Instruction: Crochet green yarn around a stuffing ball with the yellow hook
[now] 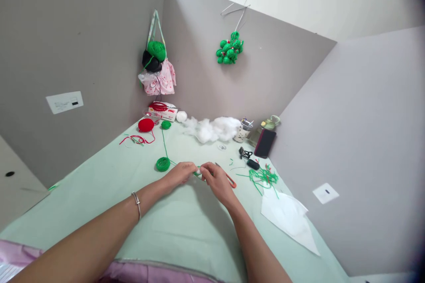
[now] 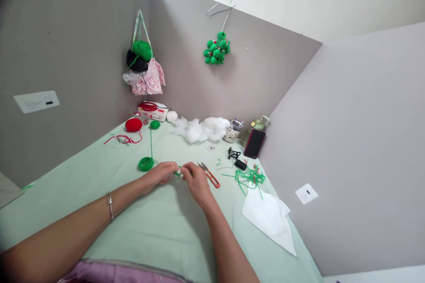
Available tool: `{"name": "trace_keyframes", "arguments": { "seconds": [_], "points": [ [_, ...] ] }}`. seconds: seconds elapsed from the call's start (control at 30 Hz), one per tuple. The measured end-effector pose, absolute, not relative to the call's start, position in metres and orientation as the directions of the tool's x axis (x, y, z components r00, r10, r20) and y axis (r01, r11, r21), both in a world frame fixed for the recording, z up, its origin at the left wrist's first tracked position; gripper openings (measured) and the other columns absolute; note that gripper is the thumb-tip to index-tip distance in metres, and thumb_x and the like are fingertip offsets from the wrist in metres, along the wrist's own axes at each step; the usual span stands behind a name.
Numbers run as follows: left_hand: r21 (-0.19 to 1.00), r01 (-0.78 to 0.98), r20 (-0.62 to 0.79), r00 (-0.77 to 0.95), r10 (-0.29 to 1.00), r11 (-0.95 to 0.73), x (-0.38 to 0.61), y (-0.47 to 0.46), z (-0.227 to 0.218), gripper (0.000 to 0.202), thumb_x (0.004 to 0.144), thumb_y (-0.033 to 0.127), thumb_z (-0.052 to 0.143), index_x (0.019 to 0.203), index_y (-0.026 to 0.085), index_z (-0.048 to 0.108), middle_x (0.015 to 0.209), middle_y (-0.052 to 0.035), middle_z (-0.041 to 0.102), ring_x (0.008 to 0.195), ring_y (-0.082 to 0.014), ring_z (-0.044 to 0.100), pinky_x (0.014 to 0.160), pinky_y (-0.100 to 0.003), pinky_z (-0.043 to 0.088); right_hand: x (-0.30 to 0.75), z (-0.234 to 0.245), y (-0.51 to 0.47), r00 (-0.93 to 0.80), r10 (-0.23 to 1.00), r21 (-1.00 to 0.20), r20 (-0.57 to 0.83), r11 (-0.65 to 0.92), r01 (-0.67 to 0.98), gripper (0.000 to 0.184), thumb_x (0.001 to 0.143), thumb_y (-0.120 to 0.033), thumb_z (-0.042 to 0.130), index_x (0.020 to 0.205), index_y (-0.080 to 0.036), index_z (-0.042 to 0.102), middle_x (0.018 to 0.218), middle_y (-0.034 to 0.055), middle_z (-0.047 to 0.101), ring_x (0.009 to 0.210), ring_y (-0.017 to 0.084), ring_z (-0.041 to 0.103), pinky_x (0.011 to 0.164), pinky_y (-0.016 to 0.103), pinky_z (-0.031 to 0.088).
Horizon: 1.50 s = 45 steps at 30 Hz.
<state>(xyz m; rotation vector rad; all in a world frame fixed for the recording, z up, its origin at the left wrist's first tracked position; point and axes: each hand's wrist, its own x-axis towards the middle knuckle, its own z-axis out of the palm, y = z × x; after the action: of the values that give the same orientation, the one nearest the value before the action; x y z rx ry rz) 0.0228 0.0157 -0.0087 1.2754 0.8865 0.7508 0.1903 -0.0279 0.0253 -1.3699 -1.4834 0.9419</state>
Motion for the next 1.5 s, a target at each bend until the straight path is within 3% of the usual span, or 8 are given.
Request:
{"name": "trace_keyframes", "arguments": {
  "seconds": [0.23, 0.43, 0.6, 0.77, 1.03, 1.13, 1.3, 1.5],
  "points": [
    [0.947, -0.229, -0.104, 0.439, 0.893, 0.223, 0.011, 0.020, 0.004, 0.034, 0.094, 0.024, 0.055, 0.126, 0.019, 0.063, 0.095, -0.0029, 0.067, 0.073, -0.0111, 0.061, 0.066, -0.024, 0.049, 0.198, 0.008, -0.016, 0.008, 0.999, -0.949, 0.048, 0.043, 0.312, 0.025, 0.079, -0.040, 0.064, 0.091, -0.017, 0.067, 0.060, -0.0019, 0.062, 0.052, 0.012, 0.048, 0.053, 0.027, 0.035],
    [0.928, -0.318, -0.066, 0.378, 0.923, 0.197, 0.009, 0.026, 0.004, 0.019, 0.091, 0.022, 0.066, 0.108, 0.014, 0.071, 0.116, -0.0086, 0.070, 0.097, -0.0185, 0.066, 0.086, -0.035, 0.055, 0.200, 0.001, -0.012, 0.060, 0.998, -0.961, 0.030, 0.013, 0.277, 0.033, 0.080, -0.043, 0.055, 0.096, -0.016, 0.063, 0.069, 0.0003, 0.063, 0.053, 0.012, 0.049, 0.054, 0.027, 0.038],
    [0.919, -0.347, -0.076, 0.310, 0.948, 0.187, 0.009, 0.030, -0.003, 0.021, 0.097, 0.028, 0.066, 0.112, 0.014, 0.067, 0.117, -0.0086, 0.070, 0.098, -0.0200, 0.069, 0.086, -0.039, 0.059, 0.201, -0.003, -0.013, 0.079, 0.995, -0.916, 0.061, 0.024, 0.401, 0.028, 0.072, -0.033, 0.068, 0.096, -0.019, 0.069, 0.065, -0.0037, 0.059, 0.059, 0.014, 0.049, 0.060, 0.028, 0.036],
    [0.934, -0.318, -0.072, 0.280, 0.957, 0.163, 0.007, 0.030, -0.007, 0.020, 0.098, 0.027, 0.064, 0.113, 0.014, 0.064, 0.099, -0.0038, 0.070, 0.069, -0.0114, 0.064, 0.062, -0.026, 0.056, 0.200, -0.007, -0.015, 0.059, 0.995, -0.847, 0.075, 0.032, 0.531, 0.011, 0.070, -0.024, 0.072, 0.080, -0.022, 0.071, 0.058, -0.0043, 0.056, 0.057, 0.015, 0.045, 0.061, 0.029, 0.030],
    [0.949, -0.294, -0.010, 0.342, 0.940, 0.117, 0.019, 0.026, -0.011, 0.023, 0.096, 0.030, 0.068, 0.112, 0.013, 0.067, 0.107, -0.0068, 0.071, 0.093, -0.0193, 0.070, 0.082, -0.038, 0.060, 0.194, -0.006, -0.012, 0.066, 0.995, -0.891, 0.081, 0.042, 0.452, 0.029, 0.079, -0.047, 0.065, 0.088, -0.020, 0.062, 0.064, 0.0012, 0.067, 0.058, 0.019, 0.057, 0.059, 0.030, 0.039],
    [0.955, -0.283, 0.026, 0.379, 0.925, 0.089, 0.021, 0.023, -0.009, 0.023, 0.093, 0.027, 0.070, 0.111, 0.013, 0.068, 0.095, -0.0051, 0.073, 0.084, -0.0163, 0.071, 0.082, -0.034, 0.059, 0.192, -0.006, -0.011, 0.083, 0.993, -0.920, 0.079, 0.041, 0.389, 0.033, 0.079, -0.050, 0.063, 0.092, -0.019, 0.060, 0.062, 0.0002, 0.065, 0.056, 0.018, 0.057, 0.056, 0.030, 0.041],
    [0.983, -0.178, 0.040, 0.428, 0.903, 0.041, 0.025, 0.022, -0.016, 0.022, 0.098, 0.033, 0.064, 0.109, 0.014, 0.065, 0.086, -0.0008, 0.069, 0.065, -0.0120, 0.064, 0.064, -0.029, 0.057, 0.190, -0.005, -0.012, 0.115, 0.988, -0.936, 0.103, 0.058, 0.347, 0.028, 0.077, -0.040, 0.059, 0.095, -0.020, 0.057, 0.056, -0.0038, 0.060, 0.051, 0.016, 0.055, 0.052, 0.028, 0.040],
    [0.997, -0.039, 0.073, 0.358, 0.931, -0.063, 0.027, 0.023, -0.024, 0.025, 0.096, 0.033, 0.067, 0.114, 0.015, 0.067, 0.117, -0.0083, 0.069, 0.100, -0.0217, 0.068, 0.086, -0.041, 0.060, 0.184, -0.005, -0.014, 0.121, 0.975, -0.904, 0.188, 0.123, 0.410, 0.028, 0.069, -0.027, 0.059, 0.096, -0.021, 0.061, 0.057, -0.0067, 0.054, 0.056, 0.016, 0.051, 0.057, 0.028, 0.037]
  ]
}}
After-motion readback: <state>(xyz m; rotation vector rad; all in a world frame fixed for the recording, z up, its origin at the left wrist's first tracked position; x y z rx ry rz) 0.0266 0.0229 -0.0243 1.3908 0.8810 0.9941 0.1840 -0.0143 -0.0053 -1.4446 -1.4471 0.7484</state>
